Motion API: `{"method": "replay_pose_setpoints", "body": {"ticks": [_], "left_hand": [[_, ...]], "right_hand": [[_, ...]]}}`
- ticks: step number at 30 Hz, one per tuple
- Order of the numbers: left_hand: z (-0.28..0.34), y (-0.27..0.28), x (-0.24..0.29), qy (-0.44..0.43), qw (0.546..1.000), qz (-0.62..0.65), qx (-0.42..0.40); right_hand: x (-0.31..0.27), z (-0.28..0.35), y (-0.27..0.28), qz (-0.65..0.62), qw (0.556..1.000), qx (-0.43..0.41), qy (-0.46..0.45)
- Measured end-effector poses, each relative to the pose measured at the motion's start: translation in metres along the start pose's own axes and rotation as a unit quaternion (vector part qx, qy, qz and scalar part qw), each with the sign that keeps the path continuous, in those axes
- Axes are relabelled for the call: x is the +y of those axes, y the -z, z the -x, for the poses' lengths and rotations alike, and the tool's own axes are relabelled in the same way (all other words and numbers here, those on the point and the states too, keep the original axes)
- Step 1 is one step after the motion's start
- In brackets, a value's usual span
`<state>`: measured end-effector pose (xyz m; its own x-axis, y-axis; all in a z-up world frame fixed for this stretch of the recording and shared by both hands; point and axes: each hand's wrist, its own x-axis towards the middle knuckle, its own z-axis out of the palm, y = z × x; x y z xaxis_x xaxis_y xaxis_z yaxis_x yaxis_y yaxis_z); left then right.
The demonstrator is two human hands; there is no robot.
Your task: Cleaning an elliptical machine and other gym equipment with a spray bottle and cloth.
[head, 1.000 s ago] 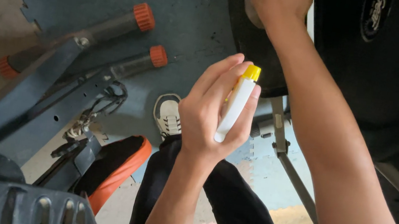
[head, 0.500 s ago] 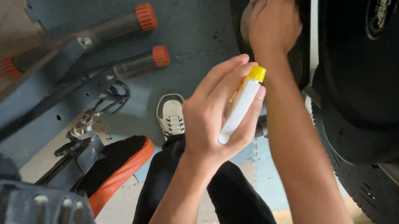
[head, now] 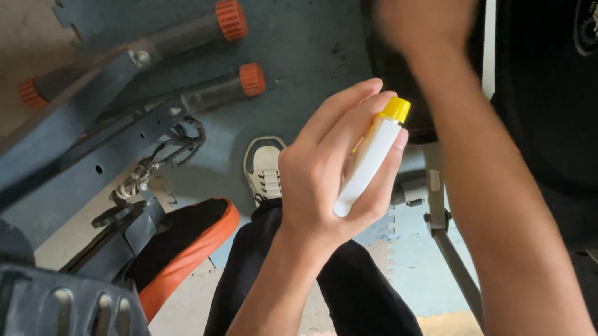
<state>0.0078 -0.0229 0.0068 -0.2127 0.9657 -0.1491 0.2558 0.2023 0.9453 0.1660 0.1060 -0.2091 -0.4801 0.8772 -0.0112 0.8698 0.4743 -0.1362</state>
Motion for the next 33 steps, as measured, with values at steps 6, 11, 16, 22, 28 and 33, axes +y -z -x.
{"method": "replay_pose_setpoints", "body": {"ticks": [6,11,16,22,28,33], "left_hand": [[-0.002,0.000,-0.008,0.008,1.000,0.004,0.011],[-0.004,0.006,-0.004,0.007,1.000,0.015,0.015],[-0.003,0.005,-0.012,0.006,1.000,0.016,0.013],[-0.003,-0.003,-0.016,0.001,1.000,0.001,0.010],[-0.003,-0.010,-0.016,0.011,1.000,0.002,0.006],[0.000,-0.021,-0.013,0.003,1.000,-0.005,-0.001]], "right_hand": [[-0.004,0.006,-0.043,0.043,0.953,-0.154,-0.256],[-0.048,0.017,-0.012,0.021,0.991,-0.080,-0.107],[0.001,0.030,-0.034,0.043,0.970,-0.040,-0.234],[-0.046,0.030,-0.018,0.003,0.978,-0.035,-0.205],[0.022,0.052,-0.027,0.070,0.975,-0.085,-0.195],[-0.011,0.043,-0.029,0.110,0.958,-0.086,-0.252]]}}
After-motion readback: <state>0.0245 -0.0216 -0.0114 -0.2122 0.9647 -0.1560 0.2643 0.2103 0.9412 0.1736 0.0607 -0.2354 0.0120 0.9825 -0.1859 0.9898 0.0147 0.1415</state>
